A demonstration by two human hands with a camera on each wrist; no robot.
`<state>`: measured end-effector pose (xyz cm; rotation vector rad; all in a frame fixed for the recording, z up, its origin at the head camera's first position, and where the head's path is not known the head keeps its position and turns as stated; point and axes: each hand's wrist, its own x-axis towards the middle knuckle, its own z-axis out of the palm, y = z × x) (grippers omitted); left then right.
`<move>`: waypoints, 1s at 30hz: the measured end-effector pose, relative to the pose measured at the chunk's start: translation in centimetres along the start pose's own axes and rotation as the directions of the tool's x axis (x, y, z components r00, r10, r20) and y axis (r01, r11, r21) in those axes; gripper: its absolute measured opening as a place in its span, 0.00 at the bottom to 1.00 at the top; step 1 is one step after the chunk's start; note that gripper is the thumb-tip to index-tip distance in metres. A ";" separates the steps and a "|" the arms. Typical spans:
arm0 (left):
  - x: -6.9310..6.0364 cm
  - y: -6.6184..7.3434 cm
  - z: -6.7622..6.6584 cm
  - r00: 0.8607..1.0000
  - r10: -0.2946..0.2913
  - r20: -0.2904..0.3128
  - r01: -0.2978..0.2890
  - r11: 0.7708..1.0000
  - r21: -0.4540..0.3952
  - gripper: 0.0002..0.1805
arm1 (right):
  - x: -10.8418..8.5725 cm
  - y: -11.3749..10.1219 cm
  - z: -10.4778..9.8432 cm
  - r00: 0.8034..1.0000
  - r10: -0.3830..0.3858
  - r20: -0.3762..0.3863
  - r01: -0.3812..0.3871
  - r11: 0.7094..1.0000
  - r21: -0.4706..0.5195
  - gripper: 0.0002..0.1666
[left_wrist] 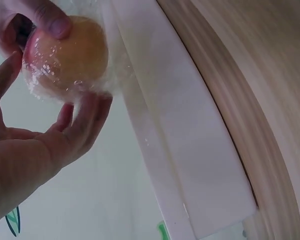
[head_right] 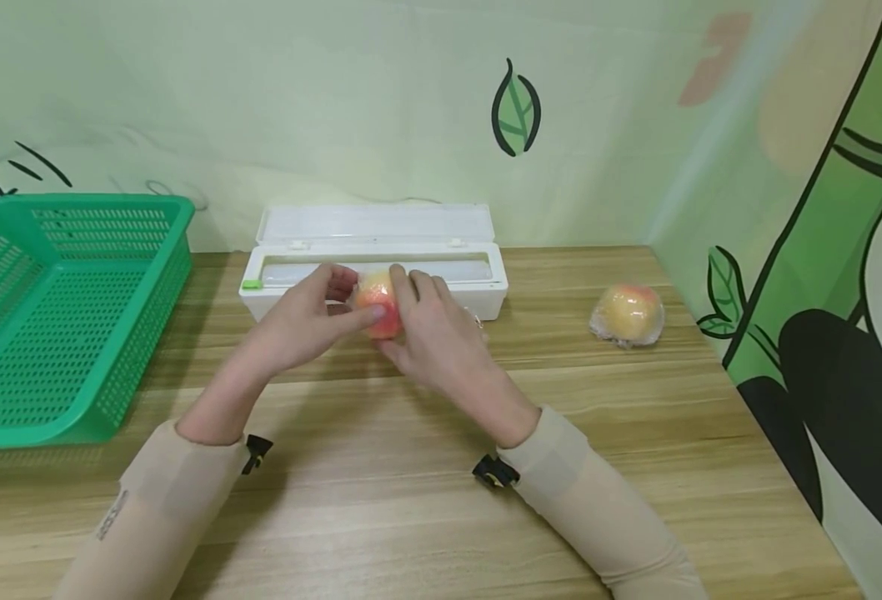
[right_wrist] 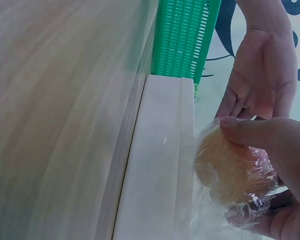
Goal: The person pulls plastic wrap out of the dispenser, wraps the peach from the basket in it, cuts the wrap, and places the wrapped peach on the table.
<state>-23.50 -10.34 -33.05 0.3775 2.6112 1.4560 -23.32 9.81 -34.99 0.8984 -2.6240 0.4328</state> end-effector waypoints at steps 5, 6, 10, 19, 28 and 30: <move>-0.1 0.1 0.1 0.999 0.009 -0.035 -0.012 0.998 -0.069 0.38 | 0.0 0.0 -0.1 0.996 -0.053 -0.077 0.052 0.999 -0.010 0.54; -0.1 0.2 0.2 0.999 0.004 -0.037 -0.007 0.996 -0.084 0.38 | 0.0 0.0 -0.1 0.994 -0.061 -0.090 0.060 0.998 -0.013 0.54; -0.1 0.3 0.2 0.999 -0.013 -0.049 0.007 0.994 -0.107 0.39 | -0.1 -0.1 -0.1 0.988 -0.089 -0.129 0.086 0.996 -0.025 0.54; 0.0 0.2 0.2 1.000 0.021 -0.007 -0.022 0.991 -0.130 0.43 | -0.2 -0.1 -0.3 0.971 -0.152 -0.183 0.149 0.988 -0.029 0.54; 0.1 -0.2 0.4 0.998 0.056 0.030 -0.052 0.989 -0.137 0.43 | -0.2 0.2 -0.5 0.973 -0.166 -0.163 0.167 0.986 -0.011 0.53; 0.2 -0.3 0.3 0.998 0.050 0.032 -0.045 0.986 -0.159 0.43 | -0.1 0.2 -0.6 0.972 -0.173 -0.160 0.177 0.984 0.008 0.54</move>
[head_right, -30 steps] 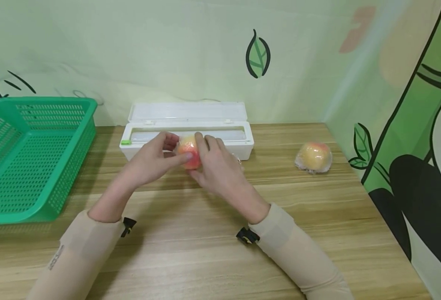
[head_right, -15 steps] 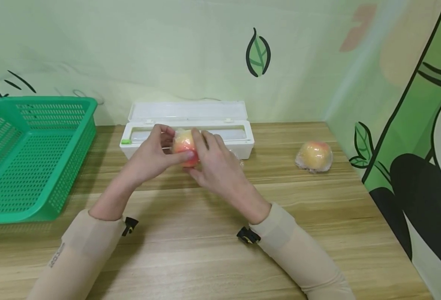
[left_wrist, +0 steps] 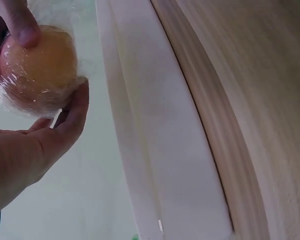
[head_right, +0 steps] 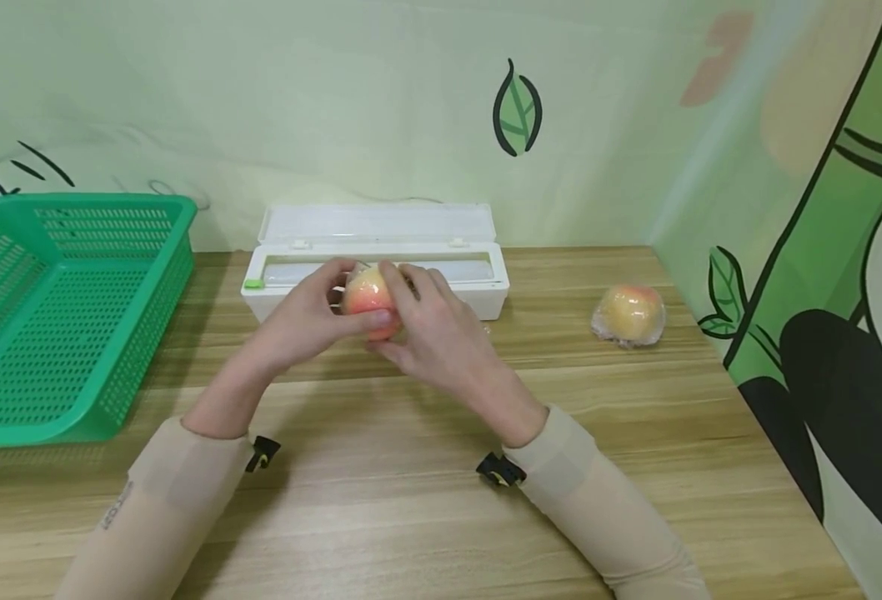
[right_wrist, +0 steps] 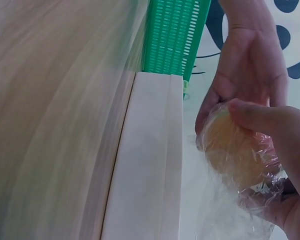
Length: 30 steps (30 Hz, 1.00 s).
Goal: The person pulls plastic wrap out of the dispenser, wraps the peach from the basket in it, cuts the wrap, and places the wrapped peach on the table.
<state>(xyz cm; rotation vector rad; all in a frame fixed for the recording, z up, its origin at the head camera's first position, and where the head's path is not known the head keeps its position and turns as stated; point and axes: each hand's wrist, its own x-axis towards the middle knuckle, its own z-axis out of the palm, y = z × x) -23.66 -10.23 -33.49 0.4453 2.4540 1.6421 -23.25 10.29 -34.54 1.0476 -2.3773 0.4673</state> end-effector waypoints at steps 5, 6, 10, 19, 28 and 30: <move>0.1 -0.3 -0.4 0.999 -0.029 0.021 0.030 0.998 -0.057 0.45 | 0.1 0.1 -0.1 1.000 -0.011 0.015 0.010 0.998 0.064 0.56; 0.1 -0.3 -0.4 0.999 -0.033 0.026 0.035 0.997 -0.064 0.45 | 0.1 0.1 -0.1 1.000 -0.013 0.019 0.011 0.997 0.073 0.56; 0.1 -0.4 -0.7 0.999 -0.025 0.025 0.026 0.998 -0.055 0.40 | 0.2 0.2 -0.1 1.000 -0.014 0.027 0.011 0.995 0.100 0.57; 0.2 -0.5 -0.9 0.982 0.012 -0.187 -0.006 1.000 0.029 0.47 | 0.4 0.4 -0.3 0.987 -0.057 -0.151 0.069 0.995 0.077 0.42; 0.3 -0.2 -0.6 0.949 0.064 -0.308 -0.030 0.993 0.115 0.47 | 0.2 -1.1 0.1 0.932 -0.079 -0.355 0.151 0.972 0.181 0.15; 0.4 -0.2 -0.5 0.948 0.073 -0.311 -0.037 0.992 0.120 0.48 | 0.2 -1.3 0.4 0.941 -0.037 -0.336 0.131 0.956 0.262 0.19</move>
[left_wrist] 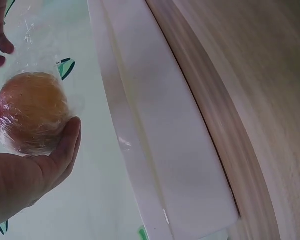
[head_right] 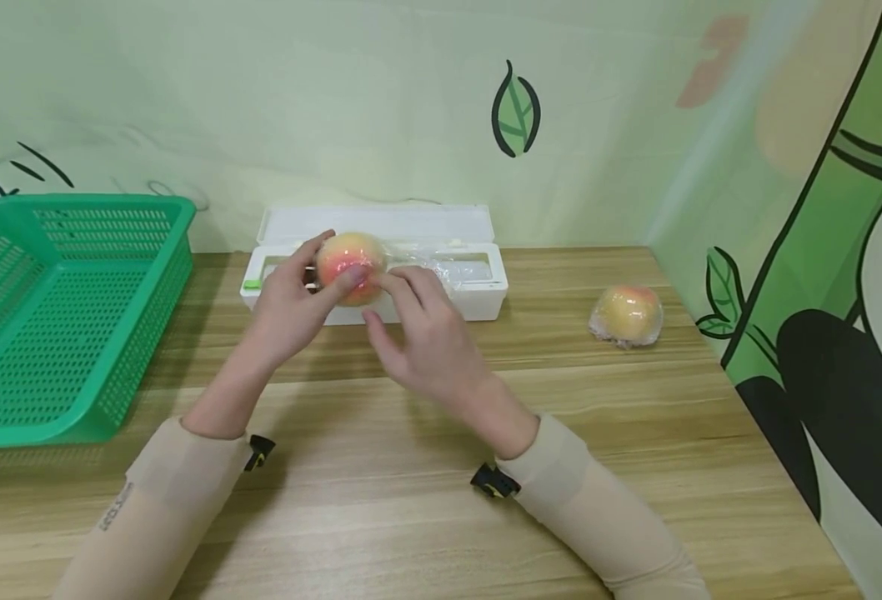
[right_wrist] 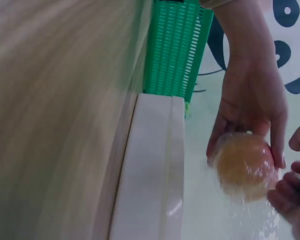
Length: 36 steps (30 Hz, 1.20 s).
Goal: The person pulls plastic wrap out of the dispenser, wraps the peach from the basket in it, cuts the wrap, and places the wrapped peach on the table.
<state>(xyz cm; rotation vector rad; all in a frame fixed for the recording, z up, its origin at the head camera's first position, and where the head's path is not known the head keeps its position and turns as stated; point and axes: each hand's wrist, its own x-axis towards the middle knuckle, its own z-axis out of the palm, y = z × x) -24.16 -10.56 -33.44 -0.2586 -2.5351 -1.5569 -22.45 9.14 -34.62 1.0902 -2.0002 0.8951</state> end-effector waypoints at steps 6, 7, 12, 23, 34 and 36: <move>-0.2 0.1 0.6 0.997 0.071 -0.025 -0.071 0.997 0.009 0.46 | -0.3 -0.2 0.9 0.986 0.164 -0.007 -0.161 0.975 0.154 0.23; -0.2 0.1 0.7 0.996 0.080 -0.031 -0.080 0.997 0.005 0.46 | -0.4 -0.2 0.9 0.982 0.187 -0.011 -0.182 0.969 0.169 0.23; -0.3 0.4 0.9 0.995 0.097 -0.039 -0.097 0.995 -0.016 0.45 | -0.5 -0.1 1.1 0.961 0.274 -0.032 -0.259 0.935 0.240 0.22; -0.5 0.7 1.1 0.986 0.164 -0.036 -0.162 0.986 0.031 0.44 | -0.4 0.1 0.9 0.914 0.404 -0.020 -0.377 0.869 0.320 0.22; -0.5 0.7 1.4 0.983 0.184 -0.020 -0.183 0.983 0.030 0.44 | -0.1 0.2 0.6 0.859 0.511 0.016 -0.480 0.795 0.370 0.28; -0.5 0.7 1.4 0.983 0.185 -0.017 -0.184 0.983 0.025 0.44 | 0.0 0.1 0.6 0.845 0.533 0.027 -0.502 0.776 0.381 0.29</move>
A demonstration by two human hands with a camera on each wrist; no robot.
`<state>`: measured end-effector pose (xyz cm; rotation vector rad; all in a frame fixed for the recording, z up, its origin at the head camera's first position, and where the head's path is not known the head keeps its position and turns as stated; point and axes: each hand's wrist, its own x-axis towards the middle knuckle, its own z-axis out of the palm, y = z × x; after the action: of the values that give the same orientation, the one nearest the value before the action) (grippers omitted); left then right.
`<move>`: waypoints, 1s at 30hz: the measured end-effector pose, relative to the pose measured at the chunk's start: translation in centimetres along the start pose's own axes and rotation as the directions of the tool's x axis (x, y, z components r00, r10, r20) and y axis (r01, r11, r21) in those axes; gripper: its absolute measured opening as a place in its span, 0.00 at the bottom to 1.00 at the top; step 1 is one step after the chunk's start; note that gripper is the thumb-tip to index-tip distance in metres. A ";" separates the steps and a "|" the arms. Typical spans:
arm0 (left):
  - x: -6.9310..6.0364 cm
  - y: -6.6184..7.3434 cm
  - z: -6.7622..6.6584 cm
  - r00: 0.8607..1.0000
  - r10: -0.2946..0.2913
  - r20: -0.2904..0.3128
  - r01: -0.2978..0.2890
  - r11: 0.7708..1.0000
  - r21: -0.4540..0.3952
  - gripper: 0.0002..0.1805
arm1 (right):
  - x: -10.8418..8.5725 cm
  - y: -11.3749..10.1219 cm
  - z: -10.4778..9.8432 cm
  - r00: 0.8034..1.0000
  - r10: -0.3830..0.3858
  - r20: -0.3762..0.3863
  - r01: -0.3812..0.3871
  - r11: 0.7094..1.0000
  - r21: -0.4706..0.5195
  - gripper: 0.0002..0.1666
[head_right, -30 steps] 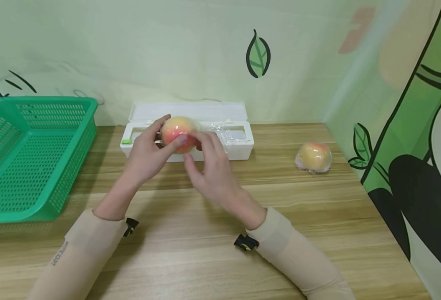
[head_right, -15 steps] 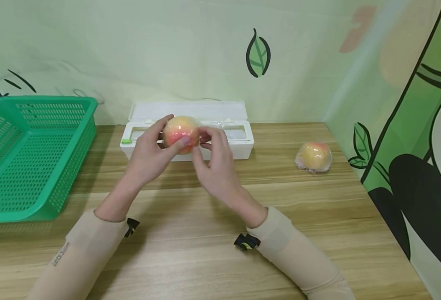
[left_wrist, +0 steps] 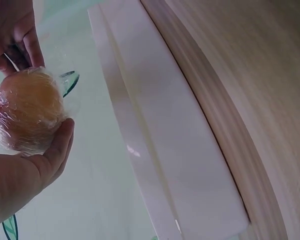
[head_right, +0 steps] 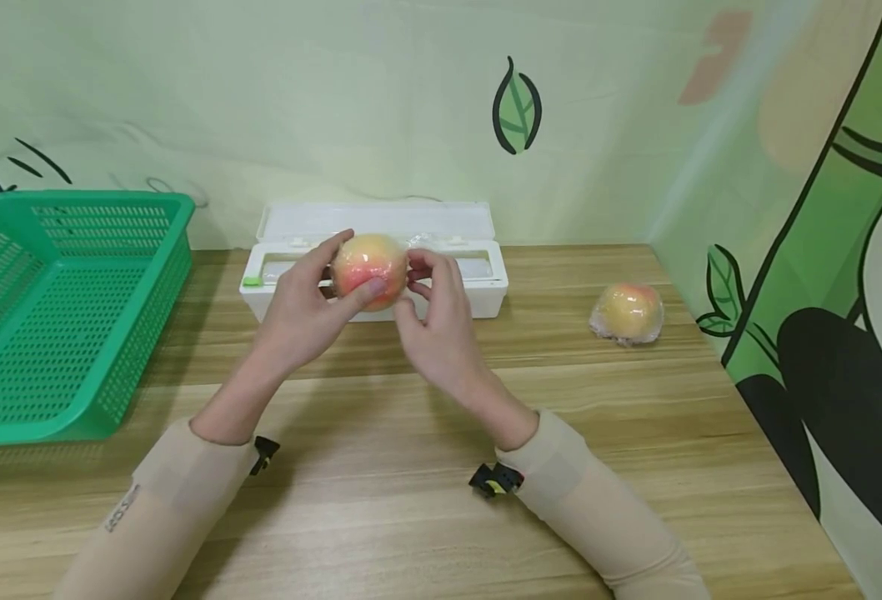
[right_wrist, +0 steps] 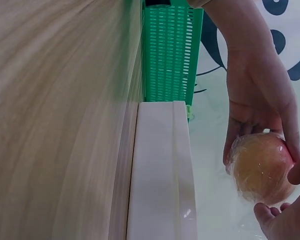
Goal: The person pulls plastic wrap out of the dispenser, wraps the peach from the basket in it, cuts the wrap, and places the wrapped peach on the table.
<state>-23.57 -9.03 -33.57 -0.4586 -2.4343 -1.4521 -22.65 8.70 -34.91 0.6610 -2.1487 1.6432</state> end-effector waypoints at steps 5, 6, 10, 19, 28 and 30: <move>0.0 0.1 0.0 1.000 0.001 -0.004 -0.001 1.000 -0.002 0.44 | 0.1 -0.9 0.0 0.998 0.059 0.027 -0.060 0.998 0.021 0.32; 0.0 0.1 0.0 1.000 0.001 -0.004 -0.001 1.000 -0.004 0.44 | 0.1 -1.0 0.0 0.997 0.070 0.034 -0.071 0.997 0.023 0.33; -0.1 0.2 0.1 1.000 0.007 -0.001 -0.007 1.000 -0.015 0.43 | 0.1 -0.9 -0.1 0.995 0.086 0.050 -0.087 0.996 0.024 0.36; -0.2 0.4 0.1 1.000 0.026 0.016 -0.025 0.999 -0.044 0.43 | 0.0 0.4 -0.2 0.997 0.026 0.074 -0.029 0.998 0.050 0.43; -0.3 0.4 0.2 0.998 0.060 0.013 -0.059 0.997 -0.054 0.42 | 0.2 0.4 -0.6 0.991 0.011 0.135 -0.010 1.000 -0.011 0.46; -0.3 0.4 0.2 0.997 0.077 0.011 -0.076 0.996 -0.051 0.42 | 0.3 0.3 -0.7 0.989 0.008 0.151 -0.006 1.000 -0.020 0.48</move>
<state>-23.17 -8.69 -33.48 -0.5677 -2.3671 -1.4867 -23.03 9.43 -34.78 0.7963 -2.2710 1.6208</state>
